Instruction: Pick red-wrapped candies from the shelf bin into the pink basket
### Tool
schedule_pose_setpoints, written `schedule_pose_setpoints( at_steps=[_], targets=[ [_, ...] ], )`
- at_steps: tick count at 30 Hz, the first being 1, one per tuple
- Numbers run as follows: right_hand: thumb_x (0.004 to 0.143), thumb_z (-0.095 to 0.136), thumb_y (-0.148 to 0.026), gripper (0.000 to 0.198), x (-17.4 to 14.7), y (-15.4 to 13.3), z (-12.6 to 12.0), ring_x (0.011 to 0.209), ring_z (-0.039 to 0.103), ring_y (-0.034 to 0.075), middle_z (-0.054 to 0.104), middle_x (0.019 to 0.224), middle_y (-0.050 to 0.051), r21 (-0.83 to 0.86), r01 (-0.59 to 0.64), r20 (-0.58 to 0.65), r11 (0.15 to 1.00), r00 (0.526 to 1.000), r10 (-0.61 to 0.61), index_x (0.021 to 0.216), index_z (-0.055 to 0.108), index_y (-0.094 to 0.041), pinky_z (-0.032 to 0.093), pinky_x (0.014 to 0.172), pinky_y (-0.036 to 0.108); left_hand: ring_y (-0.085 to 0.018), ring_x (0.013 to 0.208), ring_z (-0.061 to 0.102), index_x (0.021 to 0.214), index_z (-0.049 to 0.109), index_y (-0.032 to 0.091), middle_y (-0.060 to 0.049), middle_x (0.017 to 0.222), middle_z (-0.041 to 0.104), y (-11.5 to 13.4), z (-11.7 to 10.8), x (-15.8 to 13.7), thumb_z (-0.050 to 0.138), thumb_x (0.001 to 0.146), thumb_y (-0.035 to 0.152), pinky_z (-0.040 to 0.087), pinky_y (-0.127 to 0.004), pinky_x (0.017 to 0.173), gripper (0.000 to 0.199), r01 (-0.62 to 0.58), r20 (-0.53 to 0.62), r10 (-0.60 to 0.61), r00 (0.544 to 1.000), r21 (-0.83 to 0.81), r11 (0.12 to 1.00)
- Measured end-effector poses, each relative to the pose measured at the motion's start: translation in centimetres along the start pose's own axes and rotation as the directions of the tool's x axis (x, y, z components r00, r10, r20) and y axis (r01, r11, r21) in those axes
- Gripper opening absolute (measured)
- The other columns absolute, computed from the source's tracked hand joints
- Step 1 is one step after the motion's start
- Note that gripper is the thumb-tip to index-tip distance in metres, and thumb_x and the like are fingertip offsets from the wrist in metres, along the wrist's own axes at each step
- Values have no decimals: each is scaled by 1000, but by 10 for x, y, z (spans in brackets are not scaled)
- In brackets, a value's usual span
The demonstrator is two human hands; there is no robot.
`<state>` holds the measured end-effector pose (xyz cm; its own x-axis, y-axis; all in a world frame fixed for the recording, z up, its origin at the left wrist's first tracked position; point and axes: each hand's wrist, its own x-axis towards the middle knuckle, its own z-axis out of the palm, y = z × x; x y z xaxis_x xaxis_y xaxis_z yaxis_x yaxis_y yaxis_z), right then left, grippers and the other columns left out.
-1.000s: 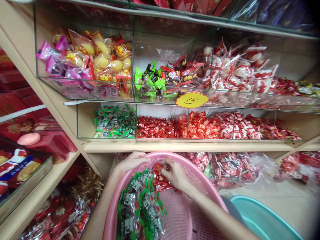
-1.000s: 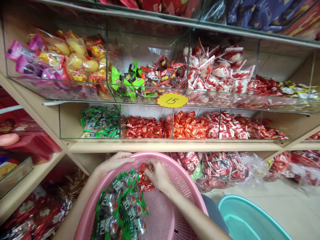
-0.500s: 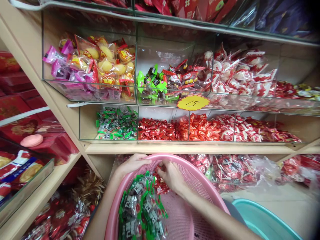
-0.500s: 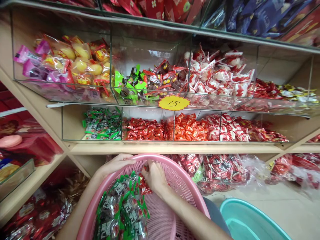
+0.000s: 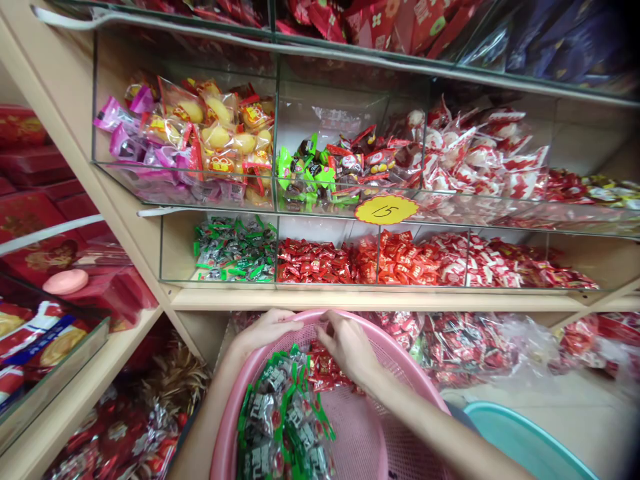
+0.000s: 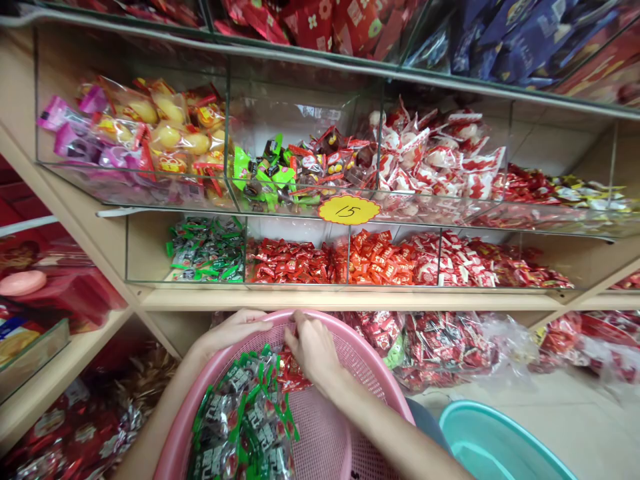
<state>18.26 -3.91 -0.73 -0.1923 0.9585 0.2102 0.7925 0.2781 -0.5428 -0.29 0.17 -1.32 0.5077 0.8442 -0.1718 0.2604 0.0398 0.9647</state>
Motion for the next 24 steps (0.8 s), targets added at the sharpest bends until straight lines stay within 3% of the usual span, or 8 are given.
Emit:
schedule_pose_setpoints(
  at_steps=[4,6,8,10,13,19,24],
  targets=[
    [82,41,-28,19,34,-15,-34,59,55,14,63,68,3,9,98,-106,995,990,-97,86,58,-20,36,56,23,-15,64,51,83,66,11,-2,70,61,-3,0,2,59,67,44,37,-21,55,37,0,-45,2,999,41,999],
    [80,43,-29,19,59,-19,-45,61,56,15,62,68,3,-15,80,-177,997,981,-82,80,59,-20,36,58,23,-15,64,49,83,66,11,-1,69,61,-5,-1,2,58,69,43,36,-21,55,36,-7,-52,11,999,68,998],
    [77,47,-31,17,87,-19,-49,66,57,17,62,68,5,7,-29,-210,1000,977,29,74,60,-19,37,60,25,-14,63,47,84,66,11,-1,69,59,-6,-2,3,56,71,41,35,-21,55,35,-20,-31,23,999,90,996],
    [72,53,-30,15,113,-17,-46,70,58,19,62,67,7,80,-162,-169,984,970,173,66,60,-18,39,61,26,-12,61,44,83,66,10,0,67,56,-6,-3,3,54,72,39,33,-20,54,33,-34,-11,36,999,108,994],
    [67,59,-30,17,140,-15,-37,65,58,19,60,57,8,154,-257,-99,954,957,274,57,58,-16,41,57,26,-11,59,42,77,64,10,1,63,52,-5,-4,2,54,72,39,31,-20,53,32,-27,-20,30,999,127,991],
    [66,61,-27,23,153,-19,-27,33,43,11,43,32,0,297,-338,-2,893,935,355,47,54,-16,35,36,24,-12,59,42,75,64,11,2,62,50,-1,-4,0,54,71,42,32,-20,54,33,-8,-27,11,1000,132,991],
    [71,57,-27,28,140,-15,-41,29,36,6,47,36,-1,434,-254,5,864,960,279,46,51,-15,30,31,20,-12,59,42,75,63,11,1,63,51,-1,-5,-2,54,71,42,32,-20,54,33,-27,-22,30,999,115,993]
  ],
)
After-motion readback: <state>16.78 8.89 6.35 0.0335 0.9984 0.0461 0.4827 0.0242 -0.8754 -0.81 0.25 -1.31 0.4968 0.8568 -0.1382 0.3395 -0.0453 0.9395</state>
